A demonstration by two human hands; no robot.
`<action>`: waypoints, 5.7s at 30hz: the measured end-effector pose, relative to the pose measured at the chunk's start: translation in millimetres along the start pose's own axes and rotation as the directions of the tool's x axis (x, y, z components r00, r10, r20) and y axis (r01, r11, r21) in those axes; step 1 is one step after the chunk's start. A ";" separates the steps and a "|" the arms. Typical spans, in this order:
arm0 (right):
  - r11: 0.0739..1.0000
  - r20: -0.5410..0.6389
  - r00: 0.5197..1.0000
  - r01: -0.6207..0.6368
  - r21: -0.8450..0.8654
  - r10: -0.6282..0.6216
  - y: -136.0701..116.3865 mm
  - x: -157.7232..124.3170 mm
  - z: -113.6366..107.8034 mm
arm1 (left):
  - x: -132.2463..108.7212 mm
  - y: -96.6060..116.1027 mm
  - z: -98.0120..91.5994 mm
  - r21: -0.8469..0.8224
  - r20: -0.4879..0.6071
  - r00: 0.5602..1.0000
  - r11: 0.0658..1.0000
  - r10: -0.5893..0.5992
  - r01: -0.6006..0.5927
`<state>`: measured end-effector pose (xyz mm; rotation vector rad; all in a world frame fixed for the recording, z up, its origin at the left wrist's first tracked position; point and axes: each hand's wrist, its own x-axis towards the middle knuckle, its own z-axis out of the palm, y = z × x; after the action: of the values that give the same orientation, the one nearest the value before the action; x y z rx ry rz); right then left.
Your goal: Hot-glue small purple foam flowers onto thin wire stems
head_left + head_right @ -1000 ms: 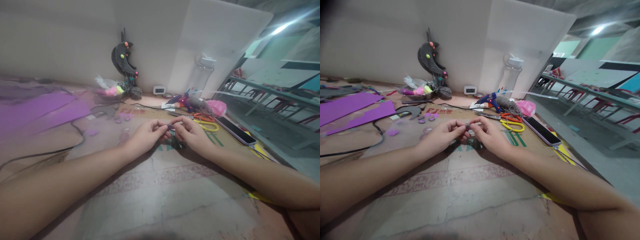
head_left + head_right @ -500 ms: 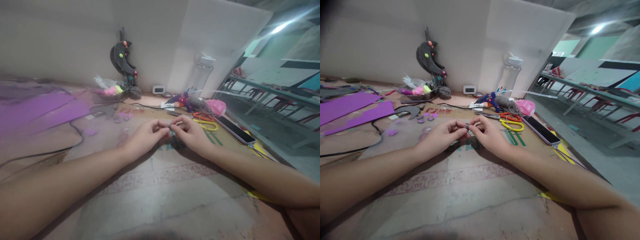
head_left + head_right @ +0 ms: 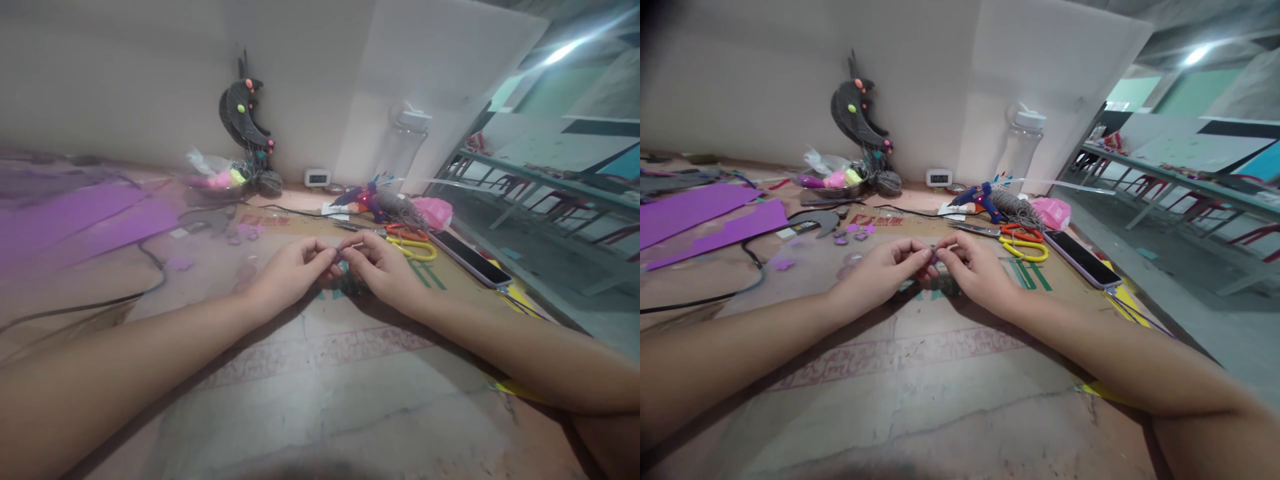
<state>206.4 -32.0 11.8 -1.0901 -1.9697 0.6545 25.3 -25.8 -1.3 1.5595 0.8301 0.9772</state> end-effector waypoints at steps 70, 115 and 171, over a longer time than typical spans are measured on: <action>0.989 -0.013 0.999 -0.049 0.139 0.051 14.2 7.9 -3.1 | 6.4 -9.3 -7.6 0.121 -0.120 0.992 0.993 0.033 -0.019; 0.860 -0.059 0.916 0.348 -0.374 -0.396 48.4 23.6 -20.8 | 5.1 -2.6 -5.0 0.134 -0.200 0.980 0.990 -0.015 0.042; 0.783 0.169 0.953 0.304 -0.543 -0.253 49.5 22.4 -17.8 | 1.6 -1.3 -4.9 0.236 -0.132 0.989 0.971 0.065 -0.032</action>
<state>236.5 13.2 -5.7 -1.0735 -2.4206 -0.0663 21.5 -22.1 -1.8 1.7331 1.0397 1.0634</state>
